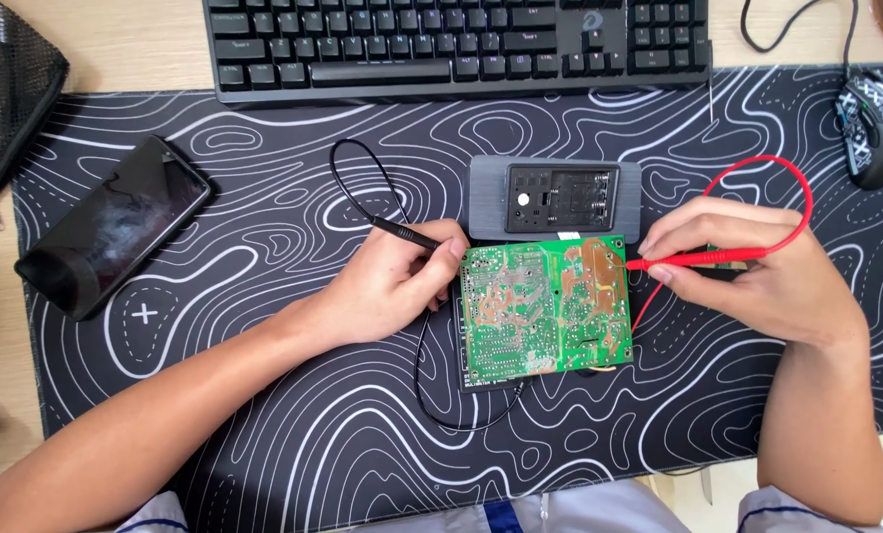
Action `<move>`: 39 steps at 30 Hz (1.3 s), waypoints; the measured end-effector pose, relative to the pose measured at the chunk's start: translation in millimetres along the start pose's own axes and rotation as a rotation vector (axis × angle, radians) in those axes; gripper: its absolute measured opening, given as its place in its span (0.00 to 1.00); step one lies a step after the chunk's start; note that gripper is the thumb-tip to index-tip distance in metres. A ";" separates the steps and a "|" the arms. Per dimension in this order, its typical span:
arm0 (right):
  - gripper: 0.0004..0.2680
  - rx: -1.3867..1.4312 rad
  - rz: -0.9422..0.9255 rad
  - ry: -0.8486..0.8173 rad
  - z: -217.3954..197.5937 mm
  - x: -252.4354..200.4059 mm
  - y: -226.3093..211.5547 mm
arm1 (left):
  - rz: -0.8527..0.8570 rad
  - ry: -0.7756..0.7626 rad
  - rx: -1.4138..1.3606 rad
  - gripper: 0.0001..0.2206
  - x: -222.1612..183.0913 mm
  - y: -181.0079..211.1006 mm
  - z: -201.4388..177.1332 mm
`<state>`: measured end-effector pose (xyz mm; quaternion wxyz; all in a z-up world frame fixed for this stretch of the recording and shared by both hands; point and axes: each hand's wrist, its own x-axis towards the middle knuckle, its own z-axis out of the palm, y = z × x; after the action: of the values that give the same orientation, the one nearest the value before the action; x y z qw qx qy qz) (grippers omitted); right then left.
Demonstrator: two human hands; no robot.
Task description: Testing a green circuit board using digital multimeter probes to check for continuity or voltage at various points.
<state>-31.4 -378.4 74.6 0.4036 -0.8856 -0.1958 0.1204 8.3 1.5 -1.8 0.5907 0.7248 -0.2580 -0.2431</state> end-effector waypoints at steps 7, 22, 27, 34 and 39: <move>0.04 0.020 -0.039 0.036 5.7 2.1 9.2 | 0.014 -0.010 0.011 0.14 -1.1 -2.7 0.3; 0.03 0.334 0.241 0.159 29.9 15.0 35.0 | 0.011 -0.009 0.032 0.14 -2.1 -4.8 -1.1; 0.04 0.417 0.269 0.157 33.0 15.7 44.4 | 0.018 0.001 0.024 0.14 -1.4 -4.8 -0.8; 0.03 0.495 0.150 0.185 44.4 3.4 56.4 | 0.016 0.014 -0.002 0.13 -1.2 -1.3 -0.3; 0.05 0.579 0.187 0.282 57.3 -15.5 56.7 | 0.026 -0.002 0.003 0.14 -1.0 -0.7 -1.1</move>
<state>-52.5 -380.9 -4.6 0.6489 -0.7561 -0.0134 0.0838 8.4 3.1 -2.3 0.5925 0.7221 -0.2683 -0.2356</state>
